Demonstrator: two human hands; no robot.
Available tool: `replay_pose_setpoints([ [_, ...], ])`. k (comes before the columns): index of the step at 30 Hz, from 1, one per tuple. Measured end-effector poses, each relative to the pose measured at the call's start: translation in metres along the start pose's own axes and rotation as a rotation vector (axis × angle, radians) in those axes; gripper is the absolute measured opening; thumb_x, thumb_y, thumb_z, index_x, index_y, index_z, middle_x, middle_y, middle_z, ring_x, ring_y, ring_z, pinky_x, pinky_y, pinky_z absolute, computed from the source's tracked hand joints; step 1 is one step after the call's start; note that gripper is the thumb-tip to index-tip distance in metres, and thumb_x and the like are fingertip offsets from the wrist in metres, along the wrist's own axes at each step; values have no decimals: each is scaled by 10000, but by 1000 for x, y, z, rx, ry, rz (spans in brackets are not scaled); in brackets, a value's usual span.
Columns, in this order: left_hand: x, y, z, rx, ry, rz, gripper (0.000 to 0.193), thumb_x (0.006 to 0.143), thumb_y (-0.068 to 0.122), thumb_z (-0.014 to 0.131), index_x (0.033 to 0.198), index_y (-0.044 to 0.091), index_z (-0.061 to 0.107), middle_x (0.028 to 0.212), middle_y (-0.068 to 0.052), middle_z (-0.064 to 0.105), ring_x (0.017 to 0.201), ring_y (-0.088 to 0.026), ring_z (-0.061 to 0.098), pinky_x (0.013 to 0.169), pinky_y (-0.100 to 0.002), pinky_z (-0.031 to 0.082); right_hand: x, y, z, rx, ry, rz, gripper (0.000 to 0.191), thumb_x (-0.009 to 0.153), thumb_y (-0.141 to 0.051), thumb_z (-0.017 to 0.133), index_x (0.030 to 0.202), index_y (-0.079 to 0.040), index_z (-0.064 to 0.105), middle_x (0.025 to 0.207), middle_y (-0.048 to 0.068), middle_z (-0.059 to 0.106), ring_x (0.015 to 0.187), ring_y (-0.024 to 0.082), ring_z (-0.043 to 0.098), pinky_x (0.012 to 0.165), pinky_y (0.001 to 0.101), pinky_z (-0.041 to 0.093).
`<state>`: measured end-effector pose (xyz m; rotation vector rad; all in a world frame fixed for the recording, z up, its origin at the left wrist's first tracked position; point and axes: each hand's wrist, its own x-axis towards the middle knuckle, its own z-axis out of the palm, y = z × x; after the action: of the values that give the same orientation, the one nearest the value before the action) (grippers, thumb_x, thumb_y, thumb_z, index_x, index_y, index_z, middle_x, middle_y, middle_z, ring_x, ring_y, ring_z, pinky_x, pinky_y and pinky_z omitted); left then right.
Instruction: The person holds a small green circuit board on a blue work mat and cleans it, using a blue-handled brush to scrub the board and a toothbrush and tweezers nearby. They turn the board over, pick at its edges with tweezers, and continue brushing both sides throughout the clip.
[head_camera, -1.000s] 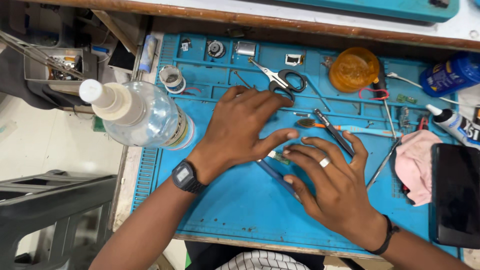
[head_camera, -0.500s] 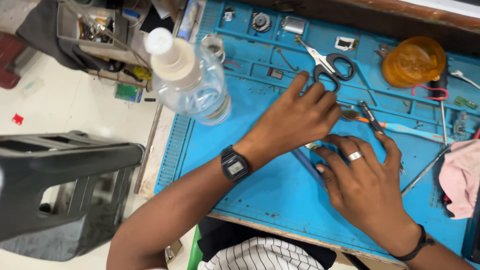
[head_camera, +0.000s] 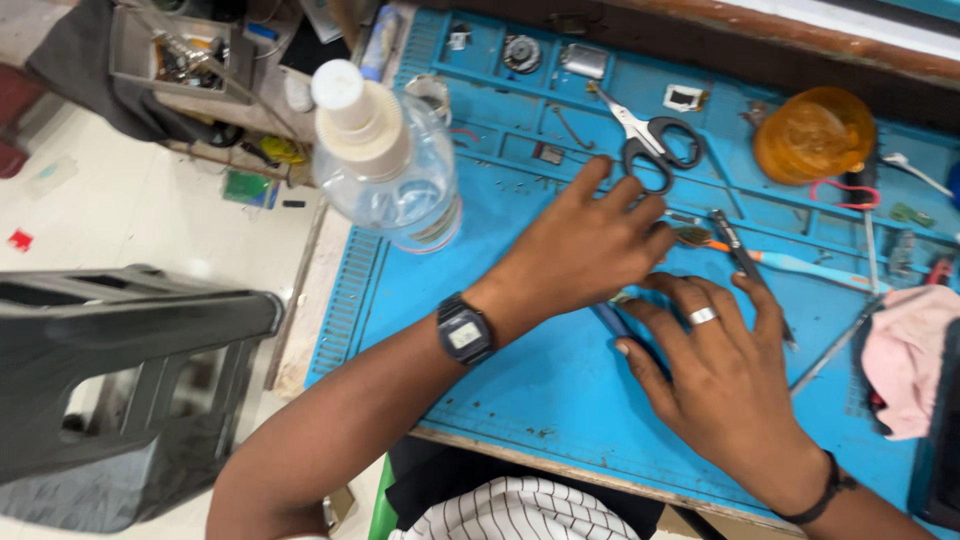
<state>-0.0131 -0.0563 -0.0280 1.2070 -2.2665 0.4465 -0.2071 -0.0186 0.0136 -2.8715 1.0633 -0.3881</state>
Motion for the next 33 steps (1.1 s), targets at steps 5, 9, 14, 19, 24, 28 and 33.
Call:
replay_pose_setpoints([
  [5, -3, -8, -7, -302, -166, -121, 228, 929, 363, 667, 960, 155, 755, 984, -49, 691, 960, -271, 661, 888, -502, 451, -2, -3, 0, 27, 24, -31, 291, 810, -194, 751, 1083, -111, 696, 1214, 64, 629, 1184, 264, 574, 1089, 607, 318],
  [9, -4, -11, -13, -329, -172, -83, 204, 915, 364, 679, 930, 175, 755, 1033, -45, 683, 975, -261, 657, 888, -491, 460, -4, -3, 0, 56, 24, -73, 268, 814, -177, 740, 1074, -127, 697, 1222, 75, 606, 1205, 278, 569, 1075, 628, 304],
  [14, -2, -10, -19, -365, -236, -97, 197, 886, 350, 698, 930, 169, 763, 1015, -32, 664, 968, -255, 641, 856, -482, 456, -5, -6, 0, 99, 47, -94, 245, 833, -193, 738, 1068, -141, 692, 1220, 66, 594, 1213, 274, 563, 1093, 638, 292],
  [19, 0, -10, -23, -367, -244, -94, 186, 898, 327, 700, 969, 164, 754, 1049, -31, 654, 979, -254, 637, 863, -473, 459, -2, 1, -5, 89, 108, -25, 203, 847, -196, 730, 1037, -142, 688, 1199, 40, 621, 1189, 240, 577, 1099, 624, 284],
  [24, 0, -4, -24, -269, -264, -81, 340, 897, 353, 695, 1164, 142, 694, 1063, -63, 647, 956, -261, 634, 872, -498, 463, 2, 22, -13, -50, 154, 141, 232, 891, -205, 708, 1108, -128, 676, 1219, 22, 638, 1172, 237, 590, 1116, 600, 291],
  [28, 1, -2, -25, -275, -280, -103, 417, 901, 367, 692, 1239, 126, 659, 1076, -70, 646, 968, -269, 631, 868, -499, 465, 3, 37, -14, -168, 159, 212, 298, 928, -213, 693, 1194, -85, 655, 1235, 73, 635, 1158, 285, 587, 1116, 588, 306],
  [33, -1, -1, -25, -250, -270, -82, 417, 888, 377, 695, 1217, 124, 664, 1081, -73, 646, 982, -267, 633, 870, -497, 469, 4, 46, -7, -289, 112, 263, 333, 903, -196, 715, 1221, -107, 674, 1203, 64, 654, 1127, 276, 588, 1109, 578, 319],
])
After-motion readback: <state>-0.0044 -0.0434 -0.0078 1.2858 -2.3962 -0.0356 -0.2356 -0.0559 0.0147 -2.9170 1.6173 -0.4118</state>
